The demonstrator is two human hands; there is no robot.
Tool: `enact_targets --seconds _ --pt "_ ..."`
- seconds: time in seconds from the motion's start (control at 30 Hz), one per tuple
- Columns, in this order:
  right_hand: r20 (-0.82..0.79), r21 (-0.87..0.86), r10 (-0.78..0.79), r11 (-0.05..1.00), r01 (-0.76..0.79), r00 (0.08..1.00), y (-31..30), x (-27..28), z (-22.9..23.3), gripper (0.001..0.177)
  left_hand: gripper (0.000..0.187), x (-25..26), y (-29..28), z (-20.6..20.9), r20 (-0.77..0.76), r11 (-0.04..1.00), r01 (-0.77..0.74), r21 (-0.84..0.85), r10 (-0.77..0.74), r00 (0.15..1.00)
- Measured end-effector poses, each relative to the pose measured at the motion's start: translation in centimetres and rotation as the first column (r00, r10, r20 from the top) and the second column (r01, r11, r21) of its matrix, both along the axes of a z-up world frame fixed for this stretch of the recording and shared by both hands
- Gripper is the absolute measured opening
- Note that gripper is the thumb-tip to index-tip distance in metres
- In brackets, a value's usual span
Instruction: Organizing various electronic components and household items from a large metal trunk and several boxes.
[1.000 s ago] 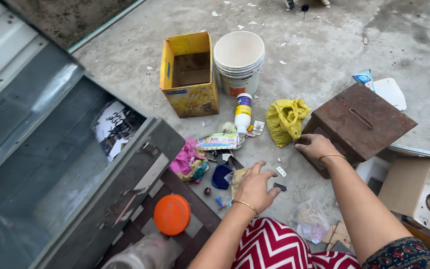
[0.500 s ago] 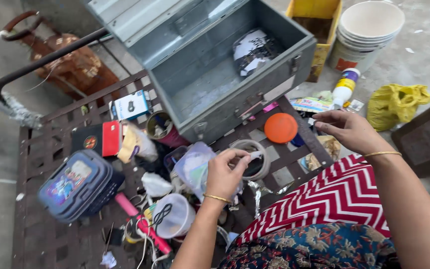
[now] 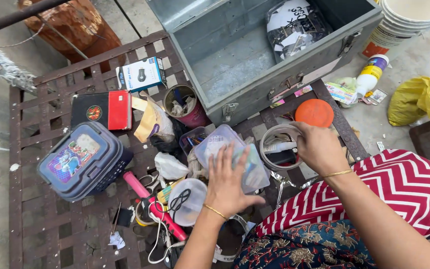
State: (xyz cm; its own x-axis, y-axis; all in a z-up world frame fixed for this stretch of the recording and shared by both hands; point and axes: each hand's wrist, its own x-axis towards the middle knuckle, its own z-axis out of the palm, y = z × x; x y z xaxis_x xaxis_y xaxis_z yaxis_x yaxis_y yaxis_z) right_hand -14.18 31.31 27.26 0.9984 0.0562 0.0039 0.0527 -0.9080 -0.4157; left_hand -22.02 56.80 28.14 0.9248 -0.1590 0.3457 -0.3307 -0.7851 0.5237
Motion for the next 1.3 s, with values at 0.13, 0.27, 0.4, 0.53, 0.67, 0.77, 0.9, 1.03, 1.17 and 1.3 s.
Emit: enact_targets --seconds 0.13,0.27,0.4,0.53,0.67,0.77,0.9,1.03,1.17,1.3 --pt "0.158 0.088 0.029 0.995 -0.043 0.987 0.0 1.2 2.0 0.034 0.121 2.3 -0.7 -0.7 -0.091 0.975 0.047 0.218 -0.027 0.995" --pt "0.017 0.364 -0.043 0.931 0.034 0.999 -1.0 3.2 4.7 0.033 0.117 3.8 -0.5 -1.8 -0.115 0.962 -0.148 0.23 0.178 0.977" --pt "0.43 0.187 -0.034 0.981 -0.053 0.902 -1.3 7.5 8.1 0.031 0.116 4.5 -0.1 -2.4 -0.074 0.964 -0.158 0.213 0.177 0.981" --pt "0.522 -0.152 0.372 0.926 -0.345 0.768 0.9 12.1 9.1 0.047 0.113 4.3 0.0 -2.4 -0.048 0.969 -0.155 0.194 0.167 0.985" --pt "0.428 -0.227 0.526 0.849 -0.476 0.734 1.2 14.0 6.9 0.052 0.113 4.4 -0.3 -2.0 -0.052 0.966 -0.159 0.202 0.173 0.984" --pt "0.511 -0.006 0.42 0.874 -0.485 0.75 0.3 12.4 6.3 0.049 0.114 4.4 -0.7 -2.0 -0.038 0.96 -0.176 0.217 0.189 0.981" --pt "0.448 0.267 0.256 0.876 -0.401 0.857 -0.3 8.4 4.2 0.044 0.114 4.6 -1.0 -2.2 -0.02 0.957 -0.185 0.222 0.194 0.981" --pt "-0.073 0.188 0.106 0.978 -0.091 0.992 -1.4 4.9 2.2 0.041 0.122 4.6 -0.9 -1.6 -0.098 0.963 -0.156 0.22 0.181 0.979" --pt "-0.013 0.206 -0.097 0.974 0.098 0.995 -2.5 1.5 1.2 0.028 0.146 4.3 1.7 -1.0 -0.224 0.997 -0.041 0.068 0.056 0.973" --pt "0.224 0.408 -0.197 0.909 0.091 0.955 -3.6 -0.7 -1.2 0.027 0.153 1.5 2.8 -0.9 -0.265 0.997 -0.073 0.038 0.08 0.961"
